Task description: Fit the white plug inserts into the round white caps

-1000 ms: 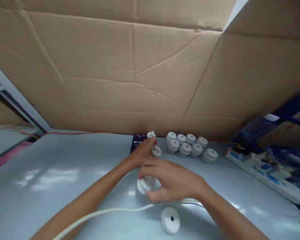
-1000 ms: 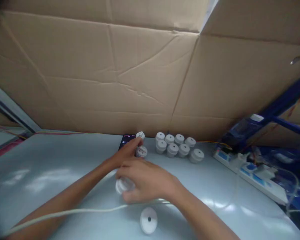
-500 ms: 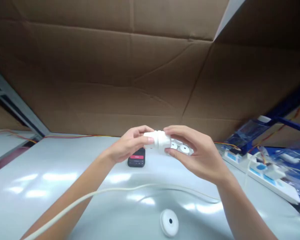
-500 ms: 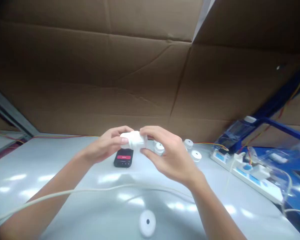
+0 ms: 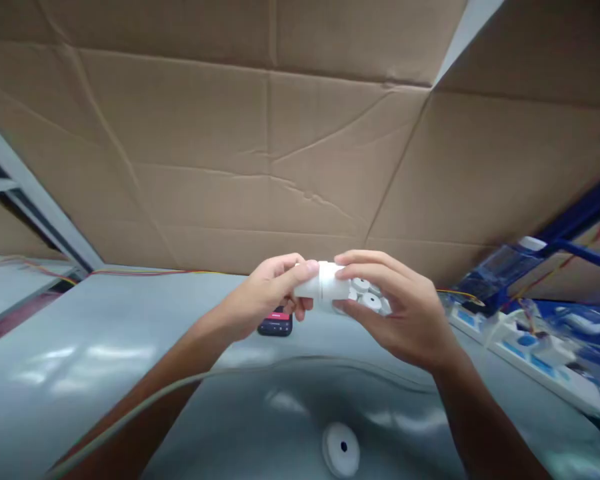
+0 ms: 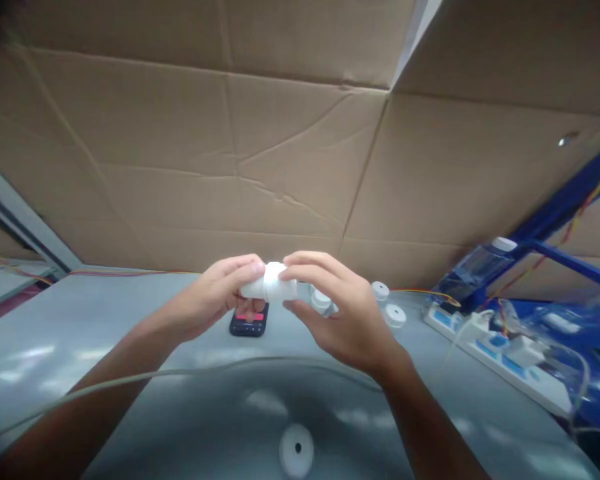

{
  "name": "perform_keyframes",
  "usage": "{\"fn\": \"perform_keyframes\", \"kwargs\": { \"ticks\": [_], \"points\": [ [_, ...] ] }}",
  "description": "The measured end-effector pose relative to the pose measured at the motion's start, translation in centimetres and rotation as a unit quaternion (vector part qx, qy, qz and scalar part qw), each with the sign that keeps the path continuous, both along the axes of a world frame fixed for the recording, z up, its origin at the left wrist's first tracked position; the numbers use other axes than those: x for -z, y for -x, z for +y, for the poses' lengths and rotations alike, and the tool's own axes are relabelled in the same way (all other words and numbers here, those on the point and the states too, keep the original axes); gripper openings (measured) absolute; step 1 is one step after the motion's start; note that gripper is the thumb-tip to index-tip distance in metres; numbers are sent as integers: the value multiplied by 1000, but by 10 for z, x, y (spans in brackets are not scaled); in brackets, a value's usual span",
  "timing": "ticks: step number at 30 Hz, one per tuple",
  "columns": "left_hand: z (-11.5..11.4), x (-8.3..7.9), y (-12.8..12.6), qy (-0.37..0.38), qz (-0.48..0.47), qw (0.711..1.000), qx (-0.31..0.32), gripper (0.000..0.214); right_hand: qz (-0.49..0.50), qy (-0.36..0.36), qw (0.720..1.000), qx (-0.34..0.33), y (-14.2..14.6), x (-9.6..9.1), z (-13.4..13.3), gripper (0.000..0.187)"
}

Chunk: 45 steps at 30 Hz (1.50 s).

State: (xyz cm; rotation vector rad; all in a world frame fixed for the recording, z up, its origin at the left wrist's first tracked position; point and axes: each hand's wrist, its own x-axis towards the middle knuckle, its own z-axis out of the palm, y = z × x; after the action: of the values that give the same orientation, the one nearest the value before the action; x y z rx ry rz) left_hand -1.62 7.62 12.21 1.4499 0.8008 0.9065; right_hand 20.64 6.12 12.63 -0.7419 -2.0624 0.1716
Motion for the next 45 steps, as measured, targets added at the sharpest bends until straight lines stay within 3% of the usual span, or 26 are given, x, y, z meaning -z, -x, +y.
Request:
{"fn": "perform_keyframes", "kwargs": {
  "ticks": [3, 7, 11, 15, 17, 20, 26, 29, 34, 39, 42, 45],
  "points": [
    [-2, -4, 6, -68, 16, 998, 6, 27, 27, 59, 998, -2, 0, 3, 0, 33],
    [-1, -5, 10, -119, -31, 991, 46, 33, 76, 121, 989, -38, 2, 4, -2, 38],
    [0, -1, 6, -177, -32, 984, 0, 35, 90, 161, 982, -43, 2, 3, -3, 45],
    [-2, 1, 3, -242, 0, 969, -53, 37, 137, 191, 971, -45, 1, 7, 2, 38],
    [-4, -1, 4, -247, 18, 966, -67, 35, 131, 176, 975, -41, 1, 9, 4, 38],
    [-7, -4, 4, -220, 18, 973, -61, 30, 87, 92, 992, -27, 1, 10, 4, 41],
    [-8, -7, 0, -90, 42, 994, -39, 42, 21, -41, 998, -39, -1, 6, 0, 40],
    [-7, -6, 0, -61, 56, 996, -18, 48, -3, -58, 998, -38, -1, 4, 0, 35],
    [-9, -6, 5, -226, 60, 972, -19, 29, 59, 93, 994, -16, -1, 4, 2, 35],
    [-13, -5, 3, -378, 78, 921, -57, 27, 132, 249, 958, -57, 3, 1, 5, 26],
    [-12, -1, 0, -378, 62, 923, -39, 33, 141, 292, 943, -73, 5, 0, 7, 35],
    [-7, 4, -2, -289, 31, 955, -49, 50, 170, 254, 951, -37, 4, 3, 9, 33]
  ]
}}
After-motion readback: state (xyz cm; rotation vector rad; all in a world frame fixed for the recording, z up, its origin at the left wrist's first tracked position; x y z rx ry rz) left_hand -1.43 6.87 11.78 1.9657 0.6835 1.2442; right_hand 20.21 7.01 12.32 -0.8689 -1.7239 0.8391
